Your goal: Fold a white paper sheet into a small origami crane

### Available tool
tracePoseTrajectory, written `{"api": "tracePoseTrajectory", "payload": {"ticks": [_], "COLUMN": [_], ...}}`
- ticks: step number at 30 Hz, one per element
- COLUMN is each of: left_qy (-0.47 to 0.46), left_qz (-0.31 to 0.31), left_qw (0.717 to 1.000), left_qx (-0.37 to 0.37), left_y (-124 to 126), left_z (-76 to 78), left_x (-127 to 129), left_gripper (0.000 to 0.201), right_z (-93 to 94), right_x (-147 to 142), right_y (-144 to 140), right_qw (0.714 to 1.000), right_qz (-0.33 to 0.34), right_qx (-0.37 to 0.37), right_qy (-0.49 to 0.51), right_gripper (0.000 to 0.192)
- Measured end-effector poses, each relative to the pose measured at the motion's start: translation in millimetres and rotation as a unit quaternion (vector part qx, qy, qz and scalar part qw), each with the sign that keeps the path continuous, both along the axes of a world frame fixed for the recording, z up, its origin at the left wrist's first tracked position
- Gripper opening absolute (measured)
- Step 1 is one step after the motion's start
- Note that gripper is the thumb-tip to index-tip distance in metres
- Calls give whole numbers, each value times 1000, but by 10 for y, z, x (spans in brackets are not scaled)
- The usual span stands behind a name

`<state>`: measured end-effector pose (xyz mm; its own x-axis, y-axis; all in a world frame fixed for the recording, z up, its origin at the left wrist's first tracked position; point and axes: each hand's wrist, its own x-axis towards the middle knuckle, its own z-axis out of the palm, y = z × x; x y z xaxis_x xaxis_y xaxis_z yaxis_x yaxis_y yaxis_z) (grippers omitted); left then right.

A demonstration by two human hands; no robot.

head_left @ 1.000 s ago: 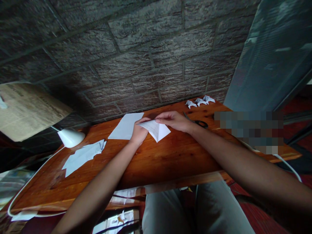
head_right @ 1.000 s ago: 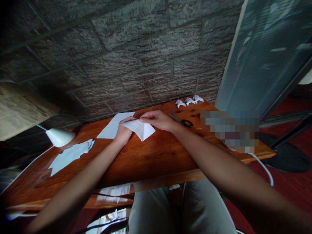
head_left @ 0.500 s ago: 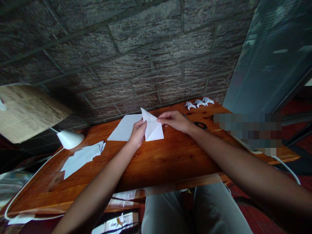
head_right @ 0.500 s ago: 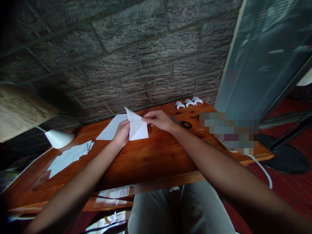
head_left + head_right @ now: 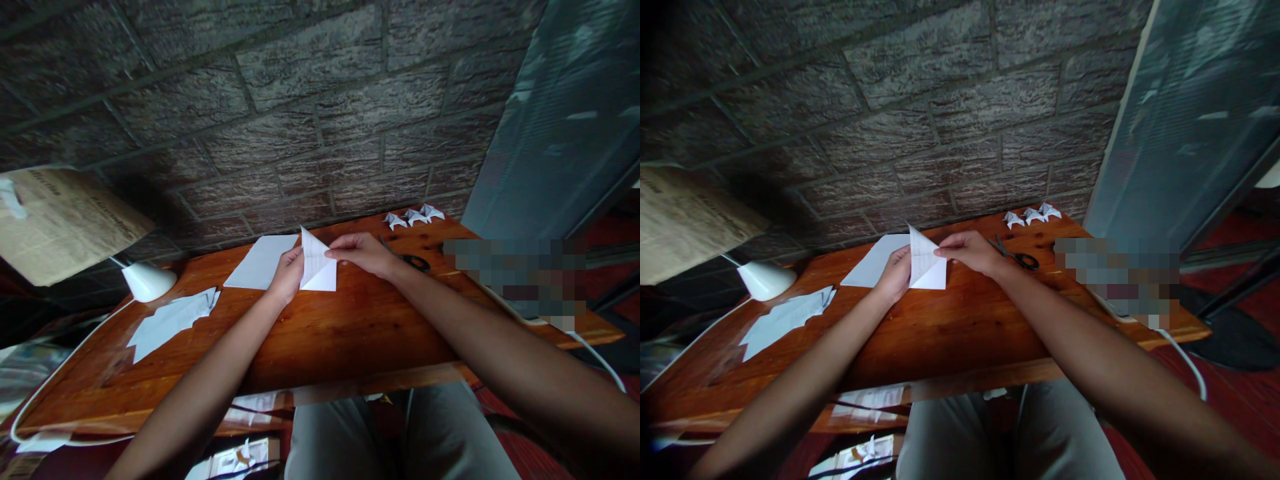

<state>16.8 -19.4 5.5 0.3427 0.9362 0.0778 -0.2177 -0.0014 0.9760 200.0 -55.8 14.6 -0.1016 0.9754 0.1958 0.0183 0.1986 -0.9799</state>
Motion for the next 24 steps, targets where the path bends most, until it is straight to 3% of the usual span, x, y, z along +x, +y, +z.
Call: {"api": "tracePoseTrajectory", "payload": {"ticks": [4,10,24], "left_qy": [-21,34,-22], "left_qz": [-28,-35,-22], "left_qw": [999,998,999], "left_qx": [-34,49,-13], "left_y": [-12,-65,-62], "left_z": [29,33,48], "left_x": [26,5,20], "left_gripper": [61,42,45], "right_z": [11,16,23], "right_x": [4,7,-2], "right_y": [2,6,-14], "right_qw": [1000,1000,999], "right_qz": [-25,-24,22], "right_qx": [-3,2,-17], "right_qy": [4,20,24], "right_gripper": [32,34,36]}}
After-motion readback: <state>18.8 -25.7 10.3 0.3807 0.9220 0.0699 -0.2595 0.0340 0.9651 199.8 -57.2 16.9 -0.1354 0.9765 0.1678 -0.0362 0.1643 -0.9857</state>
